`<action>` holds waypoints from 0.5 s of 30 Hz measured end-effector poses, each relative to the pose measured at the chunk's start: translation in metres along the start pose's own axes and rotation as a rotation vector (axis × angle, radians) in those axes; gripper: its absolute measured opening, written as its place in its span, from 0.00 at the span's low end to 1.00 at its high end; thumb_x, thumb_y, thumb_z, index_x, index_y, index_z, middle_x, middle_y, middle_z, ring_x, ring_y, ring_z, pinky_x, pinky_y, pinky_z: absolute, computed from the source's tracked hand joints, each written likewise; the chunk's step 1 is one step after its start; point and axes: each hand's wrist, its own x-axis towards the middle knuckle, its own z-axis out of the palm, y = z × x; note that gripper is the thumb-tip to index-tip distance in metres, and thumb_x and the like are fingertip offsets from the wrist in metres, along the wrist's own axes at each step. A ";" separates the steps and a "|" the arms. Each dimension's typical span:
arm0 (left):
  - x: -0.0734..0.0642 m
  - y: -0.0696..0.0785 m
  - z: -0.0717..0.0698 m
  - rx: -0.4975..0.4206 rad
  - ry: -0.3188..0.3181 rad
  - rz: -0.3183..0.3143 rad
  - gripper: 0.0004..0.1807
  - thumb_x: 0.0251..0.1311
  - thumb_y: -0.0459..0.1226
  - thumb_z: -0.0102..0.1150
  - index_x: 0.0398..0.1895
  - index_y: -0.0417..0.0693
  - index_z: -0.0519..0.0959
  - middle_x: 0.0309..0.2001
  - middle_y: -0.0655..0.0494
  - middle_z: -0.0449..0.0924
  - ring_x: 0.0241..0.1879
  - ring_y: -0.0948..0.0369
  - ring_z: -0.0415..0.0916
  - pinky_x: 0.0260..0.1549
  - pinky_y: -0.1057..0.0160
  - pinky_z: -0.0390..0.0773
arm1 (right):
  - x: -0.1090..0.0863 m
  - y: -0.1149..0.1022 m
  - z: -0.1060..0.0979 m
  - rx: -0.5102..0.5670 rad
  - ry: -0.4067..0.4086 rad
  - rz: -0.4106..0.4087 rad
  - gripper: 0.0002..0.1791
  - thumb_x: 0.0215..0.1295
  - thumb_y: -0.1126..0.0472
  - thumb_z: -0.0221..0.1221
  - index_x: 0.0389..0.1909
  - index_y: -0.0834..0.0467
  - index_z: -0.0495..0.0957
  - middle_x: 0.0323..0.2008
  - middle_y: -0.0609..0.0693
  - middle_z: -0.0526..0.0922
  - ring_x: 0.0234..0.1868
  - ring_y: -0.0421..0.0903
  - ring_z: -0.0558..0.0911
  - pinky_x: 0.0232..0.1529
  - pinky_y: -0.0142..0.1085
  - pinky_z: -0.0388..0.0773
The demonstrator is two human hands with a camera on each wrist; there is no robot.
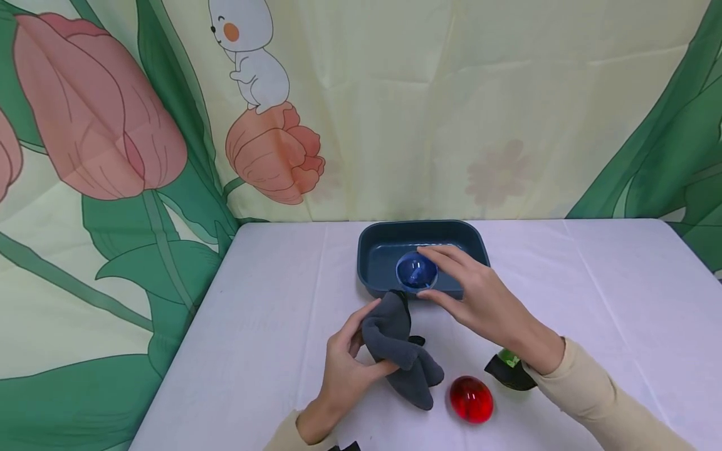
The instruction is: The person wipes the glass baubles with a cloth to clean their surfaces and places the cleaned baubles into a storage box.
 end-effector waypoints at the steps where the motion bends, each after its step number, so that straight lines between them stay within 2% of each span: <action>1: 0.000 0.000 0.000 0.003 -0.005 -0.005 0.42 0.46 0.29 0.77 0.68 0.46 0.70 0.59 0.45 0.78 0.53 0.57 0.81 0.50 0.65 0.82 | 0.001 0.001 0.001 -0.001 -0.009 0.009 0.40 0.47 0.64 0.77 0.64 0.63 0.74 0.57 0.58 0.78 0.54 0.53 0.82 0.49 0.45 0.83; 8: -0.002 0.000 -0.002 0.002 -0.023 0.009 0.42 0.47 0.29 0.76 0.69 0.45 0.69 0.57 0.44 0.79 0.51 0.56 0.82 0.48 0.65 0.83 | 0.012 0.009 0.007 -0.011 -0.072 0.025 0.36 0.53 0.59 0.74 0.63 0.64 0.74 0.57 0.57 0.78 0.53 0.52 0.82 0.52 0.46 0.83; 11: -0.003 0.000 -0.003 0.001 -0.027 -0.002 0.42 0.47 0.29 0.76 0.69 0.46 0.69 0.57 0.45 0.79 0.50 0.56 0.82 0.48 0.65 0.83 | 0.018 0.013 0.010 -0.019 -0.090 0.021 0.35 0.54 0.59 0.74 0.63 0.65 0.74 0.57 0.57 0.78 0.51 0.51 0.83 0.50 0.45 0.84; 15: -0.004 0.000 -0.005 -0.003 -0.033 -0.010 0.42 0.47 0.29 0.76 0.69 0.47 0.69 0.57 0.45 0.79 0.51 0.56 0.81 0.48 0.65 0.83 | 0.025 0.019 0.016 -0.022 -0.134 0.058 0.35 0.55 0.59 0.73 0.63 0.65 0.73 0.57 0.58 0.78 0.50 0.52 0.84 0.50 0.47 0.84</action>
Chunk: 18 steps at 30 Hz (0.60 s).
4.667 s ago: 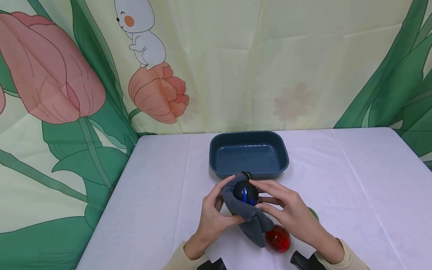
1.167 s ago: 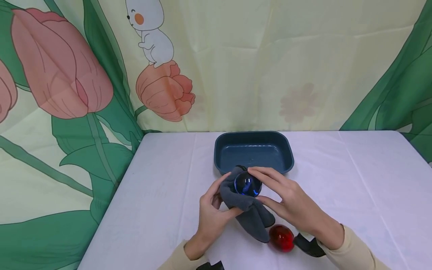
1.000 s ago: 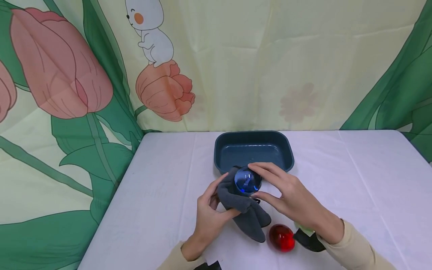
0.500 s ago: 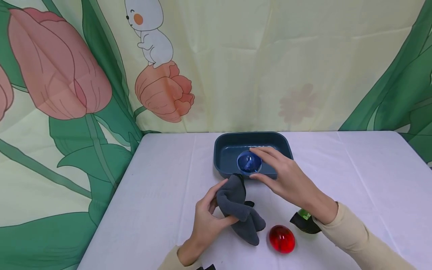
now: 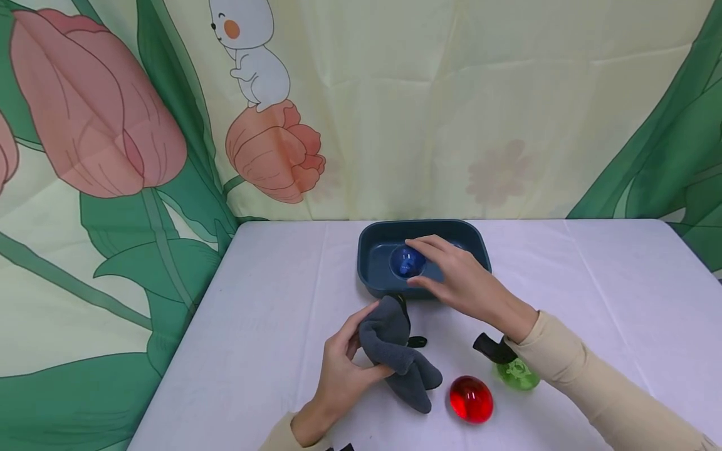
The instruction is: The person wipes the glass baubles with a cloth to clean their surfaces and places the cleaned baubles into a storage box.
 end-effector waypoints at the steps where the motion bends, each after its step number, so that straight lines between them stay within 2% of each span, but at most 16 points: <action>1: 0.000 0.000 0.000 -0.001 -0.002 0.001 0.42 0.47 0.29 0.76 0.69 0.47 0.69 0.57 0.45 0.79 0.51 0.56 0.81 0.48 0.65 0.83 | 0.002 0.001 0.001 -0.001 -0.014 0.014 0.35 0.55 0.58 0.73 0.63 0.65 0.73 0.57 0.58 0.78 0.50 0.53 0.84 0.51 0.47 0.83; 18: -0.002 -0.005 -0.001 -0.008 -0.005 0.044 0.44 0.45 0.27 0.77 0.69 0.40 0.68 0.58 0.41 0.78 0.51 0.57 0.81 0.48 0.66 0.83 | 0.030 0.020 0.020 0.004 -0.193 0.166 0.34 0.60 0.57 0.70 0.64 0.67 0.72 0.57 0.62 0.78 0.54 0.56 0.81 0.54 0.49 0.81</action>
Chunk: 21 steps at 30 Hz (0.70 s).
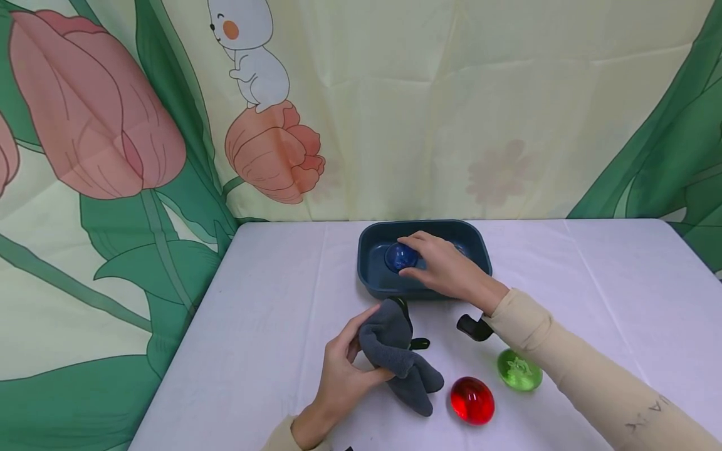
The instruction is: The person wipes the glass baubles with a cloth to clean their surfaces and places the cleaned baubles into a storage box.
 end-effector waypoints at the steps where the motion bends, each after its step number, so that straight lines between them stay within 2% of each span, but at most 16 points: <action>1: 0.000 -0.001 0.000 -0.001 -0.001 0.002 0.44 0.45 0.27 0.77 0.69 0.40 0.68 0.58 0.40 0.78 0.51 0.57 0.81 0.48 0.66 0.83 | 0.001 0.001 0.001 0.000 -0.011 0.010 0.34 0.60 0.57 0.70 0.64 0.67 0.72 0.58 0.63 0.78 0.55 0.56 0.81 0.55 0.49 0.81; 6: -0.001 -0.001 0.000 -0.004 -0.008 -0.006 0.43 0.46 0.28 0.76 0.69 0.41 0.68 0.58 0.42 0.78 0.51 0.56 0.81 0.48 0.65 0.83 | 0.008 0.004 0.007 -0.009 -0.052 0.047 0.34 0.61 0.57 0.69 0.64 0.68 0.72 0.58 0.63 0.78 0.55 0.56 0.81 0.55 0.50 0.81; 11: -0.001 0.001 0.000 -0.003 -0.012 -0.061 0.43 0.46 0.29 0.77 0.69 0.44 0.69 0.59 0.47 0.78 0.52 0.56 0.81 0.49 0.65 0.83 | 0.014 0.010 0.015 -0.022 -0.090 0.073 0.33 0.62 0.55 0.68 0.64 0.67 0.72 0.57 0.64 0.78 0.55 0.57 0.81 0.57 0.51 0.80; 21: -0.002 0.002 0.001 0.000 -0.017 -0.096 0.45 0.45 0.29 0.77 0.69 0.51 0.69 0.61 0.49 0.77 0.54 0.56 0.80 0.50 0.64 0.83 | 0.019 0.020 0.023 -0.059 -0.185 0.078 0.33 0.65 0.55 0.66 0.65 0.69 0.70 0.58 0.65 0.77 0.57 0.58 0.79 0.59 0.51 0.78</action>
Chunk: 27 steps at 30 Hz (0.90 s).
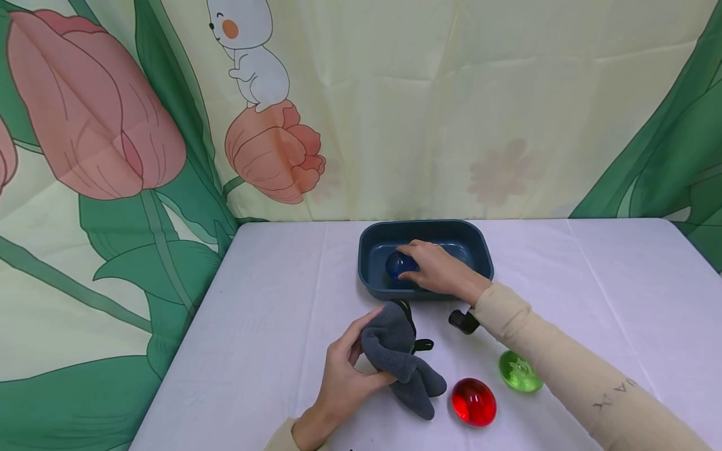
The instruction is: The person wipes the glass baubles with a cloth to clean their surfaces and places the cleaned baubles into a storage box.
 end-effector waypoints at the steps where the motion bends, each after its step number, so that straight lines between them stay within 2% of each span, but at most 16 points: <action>1: 0.000 0.000 0.000 0.000 0.000 -0.001 0.45 0.45 0.29 0.77 0.69 0.51 0.69 0.61 0.49 0.77 0.54 0.56 0.80 0.50 0.64 0.83 | 0.000 0.001 0.000 -0.003 -0.006 -0.001 0.33 0.65 0.55 0.65 0.65 0.69 0.70 0.59 0.66 0.76 0.57 0.58 0.79 0.59 0.51 0.78; 7: 0.001 0.000 0.002 -0.012 -0.002 0.001 0.44 0.45 0.29 0.77 0.69 0.48 0.69 0.60 0.49 0.77 0.54 0.56 0.80 0.50 0.65 0.82 | 0.002 0.007 0.004 -0.022 -0.036 0.005 0.32 0.66 0.55 0.65 0.65 0.70 0.70 0.60 0.67 0.75 0.59 0.59 0.78 0.61 0.53 0.76; 12: 0.002 -0.002 0.003 -0.013 -0.008 0.018 0.43 0.47 0.29 0.76 0.69 0.44 0.69 0.60 0.47 0.77 0.53 0.56 0.80 0.50 0.65 0.82 | 0.004 0.010 0.004 -0.017 -0.039 -0.001 0.31 0.65 0.56 0.66 0.64 0.69 0.72 0.58 0.66 0.77 0.58 0.58 0.79 0.59 0.52 0.78; 18: 0.001 -0.002 0.002 -0.023 -0.010 -0.014 0.43 0.47 0.30 0.76 0.69 0.49 0.69 0.60 0.49 0.77 0.54 0.56 0.80 0.50 0.65 0.82 | 0.005 0.010 0.003 -0.016 -0.065 -0.019 0.30 0.65 0.55 0.66 0.63 0.68 0.73 0.57 0.64 0.77 0.54 0.55 0.80 0.57 0.50 0.79; 27: 0.001 -0.003 0.002 -0.025 -0.018 0.004 0.42 0.49 0.31 0.76 0.70 0.48 0.68 0.60 0.48 0.77 0.53 0.56 0.80 0.50 0.65 0.82 | -0.001 0.008 -0.003 -0.018 -0.027 -0.029 0.27 0.67 0.54 0.63 0.62 0.64 0.76 0.53 0.61 0.79 0.50 0.53 0.81 0.53 0.48 0.80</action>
